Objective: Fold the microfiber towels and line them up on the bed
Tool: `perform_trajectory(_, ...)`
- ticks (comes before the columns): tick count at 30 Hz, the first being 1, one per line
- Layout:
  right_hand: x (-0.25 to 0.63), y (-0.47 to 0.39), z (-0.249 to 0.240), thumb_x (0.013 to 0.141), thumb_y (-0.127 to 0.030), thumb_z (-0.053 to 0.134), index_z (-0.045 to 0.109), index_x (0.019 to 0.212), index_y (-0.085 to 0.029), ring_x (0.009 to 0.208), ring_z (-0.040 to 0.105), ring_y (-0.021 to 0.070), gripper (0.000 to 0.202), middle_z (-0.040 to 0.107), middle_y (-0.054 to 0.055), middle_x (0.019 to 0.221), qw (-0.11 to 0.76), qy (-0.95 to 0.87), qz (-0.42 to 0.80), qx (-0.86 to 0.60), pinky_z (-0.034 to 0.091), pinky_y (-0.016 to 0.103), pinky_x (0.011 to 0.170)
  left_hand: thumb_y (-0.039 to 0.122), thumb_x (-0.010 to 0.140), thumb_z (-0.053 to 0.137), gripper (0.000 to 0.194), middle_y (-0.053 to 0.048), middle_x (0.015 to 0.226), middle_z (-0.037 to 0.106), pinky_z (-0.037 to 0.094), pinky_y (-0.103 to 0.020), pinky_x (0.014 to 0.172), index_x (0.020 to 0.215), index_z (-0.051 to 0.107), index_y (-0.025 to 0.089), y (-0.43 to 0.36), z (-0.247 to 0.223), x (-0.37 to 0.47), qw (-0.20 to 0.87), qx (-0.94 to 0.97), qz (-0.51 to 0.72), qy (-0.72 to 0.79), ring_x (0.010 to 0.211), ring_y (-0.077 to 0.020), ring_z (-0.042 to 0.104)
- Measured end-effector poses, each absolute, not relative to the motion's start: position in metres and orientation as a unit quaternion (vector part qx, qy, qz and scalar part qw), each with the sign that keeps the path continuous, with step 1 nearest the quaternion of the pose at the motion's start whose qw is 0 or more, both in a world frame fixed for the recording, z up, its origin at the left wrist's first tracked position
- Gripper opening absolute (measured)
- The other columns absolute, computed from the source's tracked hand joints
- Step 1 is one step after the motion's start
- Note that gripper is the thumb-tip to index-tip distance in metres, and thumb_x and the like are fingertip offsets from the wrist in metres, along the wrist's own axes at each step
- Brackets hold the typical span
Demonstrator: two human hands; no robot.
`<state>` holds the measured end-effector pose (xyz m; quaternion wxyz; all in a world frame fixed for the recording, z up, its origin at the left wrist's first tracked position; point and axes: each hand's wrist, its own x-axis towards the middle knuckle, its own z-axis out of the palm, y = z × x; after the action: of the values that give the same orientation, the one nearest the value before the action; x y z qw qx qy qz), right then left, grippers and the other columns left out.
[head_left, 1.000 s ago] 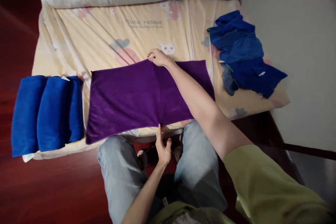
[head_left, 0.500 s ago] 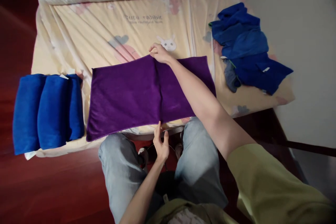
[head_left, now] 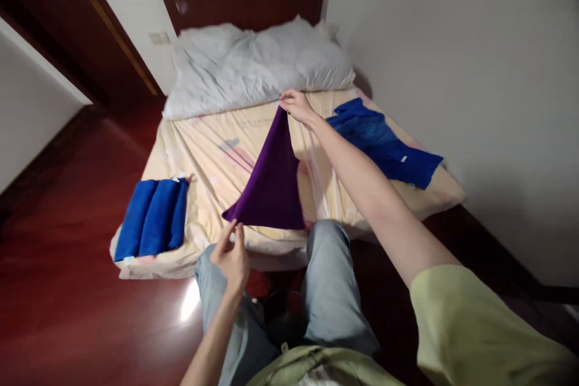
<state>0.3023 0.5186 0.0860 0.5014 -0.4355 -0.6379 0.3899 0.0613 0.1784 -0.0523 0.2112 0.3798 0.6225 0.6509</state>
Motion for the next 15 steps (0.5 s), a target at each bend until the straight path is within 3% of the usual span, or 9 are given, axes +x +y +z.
perform_trajectory(4, 0.321, 0.476, 0.174, 0.079, -0.040, 0.087, 0.054, 0.090, -0.024, 0.074, 0.060, 0.0146, 0.038, 0.062, -0.003, 0.074, 0.568, -0.613, 0.359, -0.415, 0.058, 0.031, 0.074, 0.046, 0.080, 0.081, 0.034, -0.007, 0.101, 0.080, 0.061, -0.040, 0.094, 0.102, 0.081, 0.020, 0.214, 0.053, -0.004, 0.154, 0.402, 0.698, 0.572, 0.100, -0.0265, 0.075)
perform_trajectory(8, 0.333, 0.427, 0.242, 0.077, -0.041, 0.089, 0.056, 0.091, -0.025, 0.076, 0.064, 0.0159, 0.039, 0.065, -0.002, 0.075, 0.614, -0.625, 0.322, -0.358, 0.060, 0.034, 0.075, 0.027, 0.071, 0.084, 0.034, -0.004, 0.086, 0.076, 0.054, -0.025, 0.066, 0.103, 0.080, 0.016, 0.244, 0.157, -0.061, 0.185, 0.413, 0.719, 0.528, 0.069, -0.0132, 0.065)
perform_trajectory(12, 0.338, 0.390, 0.284, 0.075, -0.043, 0.091, 0.058, 0.092, -0.025, 0.078, 0.067, 0.0169, 0.041, 0.067, -0.001, 0.076, 0.634, -0.639, 0.283, -0.331, 0.062, 0.036, 0.077, 0.020, 0.075, 0.080, 0.029, 0.000, 0.070, 0.069, 0.041, -0.020, 0.055, 0.102, 0.078, 0.011, 0.257, 0.236, -0.083, 0.170, 0.438, 0.722, 0.508, 0.058, -0.0078, 0.056)
perform_trajectory(15, 0.340, 0.372, 0.300, 0.075, -0.047, 0.091, 0.060, 0.094, -0.026, 0.078, 0.068, 0.0181, 0.043, 0.069, -0.001, 0.075, 0.642, -0.640, 0.253, -0.338, 0.064, 0.036, 0.075, 0.018, 0.079, 0.076, 0.026, -0.001, 0.071, 0.069, 0.044, -0.020, 0.057, 0.103, 0.078, 0.010, 0.257, 0.276, -0.083, 0.131, 0.466, 0.712, 0.509, 0.061, -0.0088, 0.059)
